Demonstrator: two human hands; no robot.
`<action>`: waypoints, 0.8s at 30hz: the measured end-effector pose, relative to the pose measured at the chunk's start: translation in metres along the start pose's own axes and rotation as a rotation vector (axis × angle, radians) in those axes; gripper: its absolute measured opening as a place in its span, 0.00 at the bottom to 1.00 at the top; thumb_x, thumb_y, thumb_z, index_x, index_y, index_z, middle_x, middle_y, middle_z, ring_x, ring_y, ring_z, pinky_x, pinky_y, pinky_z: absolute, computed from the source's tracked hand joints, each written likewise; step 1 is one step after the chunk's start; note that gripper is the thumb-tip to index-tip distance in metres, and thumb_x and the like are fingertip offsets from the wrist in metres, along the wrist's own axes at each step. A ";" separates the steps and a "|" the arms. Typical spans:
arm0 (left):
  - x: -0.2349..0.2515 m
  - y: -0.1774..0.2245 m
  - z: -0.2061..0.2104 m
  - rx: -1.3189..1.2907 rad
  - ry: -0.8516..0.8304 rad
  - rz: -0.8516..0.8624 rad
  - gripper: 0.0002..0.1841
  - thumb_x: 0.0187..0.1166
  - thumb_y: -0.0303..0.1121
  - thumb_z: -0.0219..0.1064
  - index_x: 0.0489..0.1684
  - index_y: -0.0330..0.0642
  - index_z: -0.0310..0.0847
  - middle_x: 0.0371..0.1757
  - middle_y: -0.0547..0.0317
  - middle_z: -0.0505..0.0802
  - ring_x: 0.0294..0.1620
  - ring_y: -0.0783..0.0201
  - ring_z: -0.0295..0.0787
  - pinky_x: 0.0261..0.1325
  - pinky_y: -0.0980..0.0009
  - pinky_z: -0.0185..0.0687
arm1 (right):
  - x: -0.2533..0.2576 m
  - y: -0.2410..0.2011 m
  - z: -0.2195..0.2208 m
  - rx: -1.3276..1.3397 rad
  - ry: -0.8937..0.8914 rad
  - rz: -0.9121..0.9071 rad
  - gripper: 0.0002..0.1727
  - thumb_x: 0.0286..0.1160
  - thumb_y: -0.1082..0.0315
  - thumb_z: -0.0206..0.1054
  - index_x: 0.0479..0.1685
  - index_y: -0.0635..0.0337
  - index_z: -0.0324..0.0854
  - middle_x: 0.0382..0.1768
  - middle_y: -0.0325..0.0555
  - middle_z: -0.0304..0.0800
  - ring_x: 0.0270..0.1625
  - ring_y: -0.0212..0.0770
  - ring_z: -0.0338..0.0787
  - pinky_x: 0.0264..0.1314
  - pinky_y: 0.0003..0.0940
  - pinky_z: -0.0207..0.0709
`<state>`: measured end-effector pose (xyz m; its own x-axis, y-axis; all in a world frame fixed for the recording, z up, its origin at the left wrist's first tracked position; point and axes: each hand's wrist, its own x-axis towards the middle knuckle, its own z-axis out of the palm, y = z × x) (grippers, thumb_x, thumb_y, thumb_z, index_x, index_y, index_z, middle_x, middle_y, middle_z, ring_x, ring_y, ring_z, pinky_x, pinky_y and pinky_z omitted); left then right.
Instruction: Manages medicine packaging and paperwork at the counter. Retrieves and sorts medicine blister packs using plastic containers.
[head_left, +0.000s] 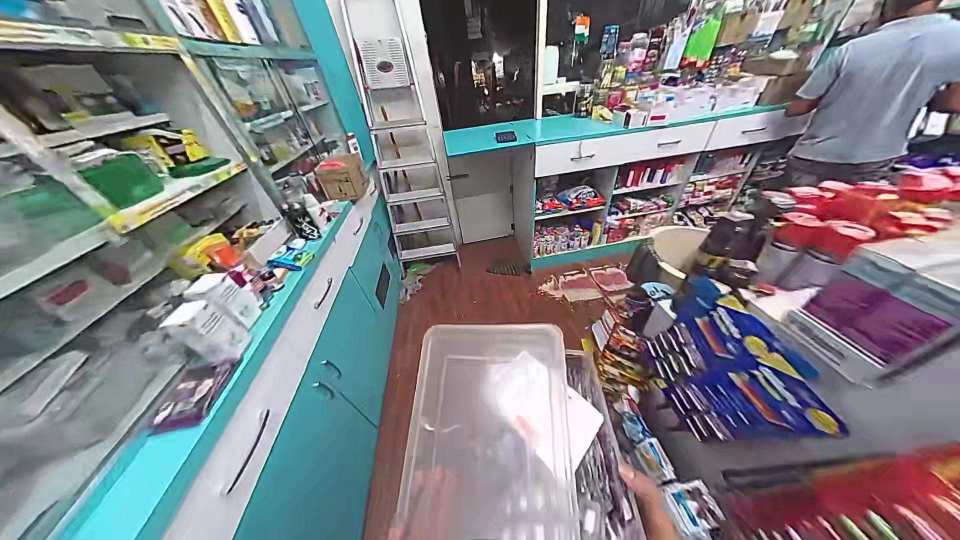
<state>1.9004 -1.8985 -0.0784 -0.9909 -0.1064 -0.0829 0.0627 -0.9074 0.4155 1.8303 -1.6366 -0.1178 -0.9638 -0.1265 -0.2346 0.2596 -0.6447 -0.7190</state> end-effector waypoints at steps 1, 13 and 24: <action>0.043 0.014 0.007 0.009 0.000 0.003 0.16 0.79 0.38 0.62 0.58 0.48 0.91 0.60 0.60 0.96 0.66 0.63 0.91 0.72 0.60 0.84 | 0.033 -0.008 0.014 0.007 0.033 -0.025 0.10 0.78 0.52 0.64 0.44 0.44 0.86 0.38 0.32 0.98 0.44 0.26 0.96 0.51 0.28 0.90; 0.530 0.043 0.031 1.192 -0.081 0.693 0.24 0.81 0.22 0.58 0.77 0.40 0.75 0.77 0.63 0.85 0.76 0.70 0.80 0.78 0.69 0.77 | 0.441 -0.114 0.043 0.000 0.210 -0.324 0.23 0.66 0.50 0.75 0.57 0.50 0.81 0.43 0.33 0.98 0.47 0.27 0.96 0.53 0.27 0.91; 0.959 -0.111 0.044 2.237 -0.598 1.054 0.19 0.73 0.24 0.62 0.63 0.37 0.87 0.68 0.51 0.92 0.70 0.52 0.88 0.69 0.54 0.83 | 0.808 -0.267 0.065 -0.052 0.143 -0.369 0.20 0.64 0.45 0.76 0.50 0.42 0.87 0.43 0.30 0.98 0.47 0.25 0.96 0.53 0.26 0.90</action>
<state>0.9376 -1.8814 -0.1641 -0.6844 0.3935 0.6137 0.5218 0.8523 0.0354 0.9779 -1.6154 -0.0733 -0.9756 0.2157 -0.0404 -0.0967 -0.5876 -0.8034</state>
